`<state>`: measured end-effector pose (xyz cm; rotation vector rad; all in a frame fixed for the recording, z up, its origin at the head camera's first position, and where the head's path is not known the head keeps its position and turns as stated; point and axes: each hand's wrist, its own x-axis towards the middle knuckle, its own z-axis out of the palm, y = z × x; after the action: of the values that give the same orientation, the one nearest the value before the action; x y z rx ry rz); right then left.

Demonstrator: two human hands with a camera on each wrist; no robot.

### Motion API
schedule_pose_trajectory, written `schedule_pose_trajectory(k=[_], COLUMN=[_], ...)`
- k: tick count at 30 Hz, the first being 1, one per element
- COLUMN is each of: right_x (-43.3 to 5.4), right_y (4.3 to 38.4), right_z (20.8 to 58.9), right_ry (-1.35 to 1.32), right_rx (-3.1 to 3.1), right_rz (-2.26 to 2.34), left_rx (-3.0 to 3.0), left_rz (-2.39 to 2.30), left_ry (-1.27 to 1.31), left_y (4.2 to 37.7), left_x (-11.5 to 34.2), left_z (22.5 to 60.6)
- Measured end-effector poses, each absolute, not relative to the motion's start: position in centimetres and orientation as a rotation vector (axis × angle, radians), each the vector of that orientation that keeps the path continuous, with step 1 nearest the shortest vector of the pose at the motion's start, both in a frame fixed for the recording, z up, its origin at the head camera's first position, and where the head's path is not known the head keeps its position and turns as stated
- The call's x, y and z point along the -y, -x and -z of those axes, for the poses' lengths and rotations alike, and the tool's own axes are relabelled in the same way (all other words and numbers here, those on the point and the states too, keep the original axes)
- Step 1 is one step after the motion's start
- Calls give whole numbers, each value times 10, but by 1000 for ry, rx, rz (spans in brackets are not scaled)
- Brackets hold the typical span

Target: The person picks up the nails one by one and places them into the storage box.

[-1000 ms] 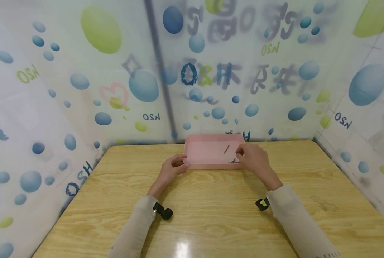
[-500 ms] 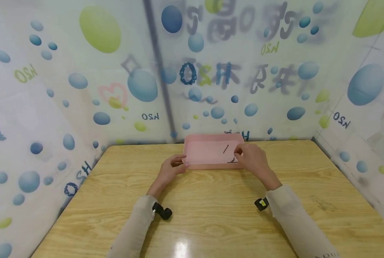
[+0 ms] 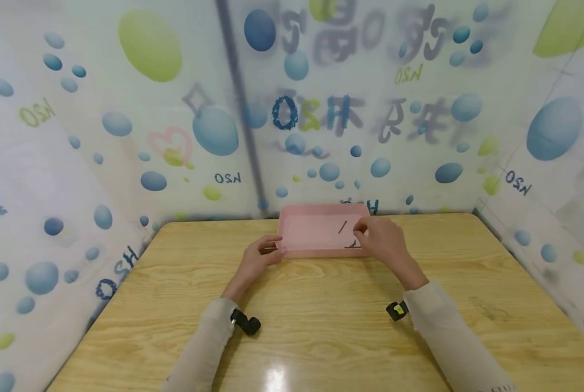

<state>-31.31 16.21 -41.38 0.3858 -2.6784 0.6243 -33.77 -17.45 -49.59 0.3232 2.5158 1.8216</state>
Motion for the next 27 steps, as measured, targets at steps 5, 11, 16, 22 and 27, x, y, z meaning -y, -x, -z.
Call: schedule_pose_trajectory(k=[5, 11, 16, 22, 27], right_x=[-161, -162, -162, -164, -174], right_y=[311, 310, 311, 311, 312], right_z=[412, 412, 413, 412, 411], right_ry=[-395, -415, -418, -415, -386], right_rx=[2673, 2701, 2717, 2761, 2764], right_rz=[-601, -590, -588, -596, -631], left_rx=[-2502, -2486, -2496, -2435, -2254], left_rz=[-1826, -1841, -1839, -1821, -1892], left_ry=[-320, -297, -281, -334, -341], left_y=[339, 337, 336, 338, 342], left_x=[175, 176, 176, 178, 188], left_z=[497, 498, 497, 493, 488])
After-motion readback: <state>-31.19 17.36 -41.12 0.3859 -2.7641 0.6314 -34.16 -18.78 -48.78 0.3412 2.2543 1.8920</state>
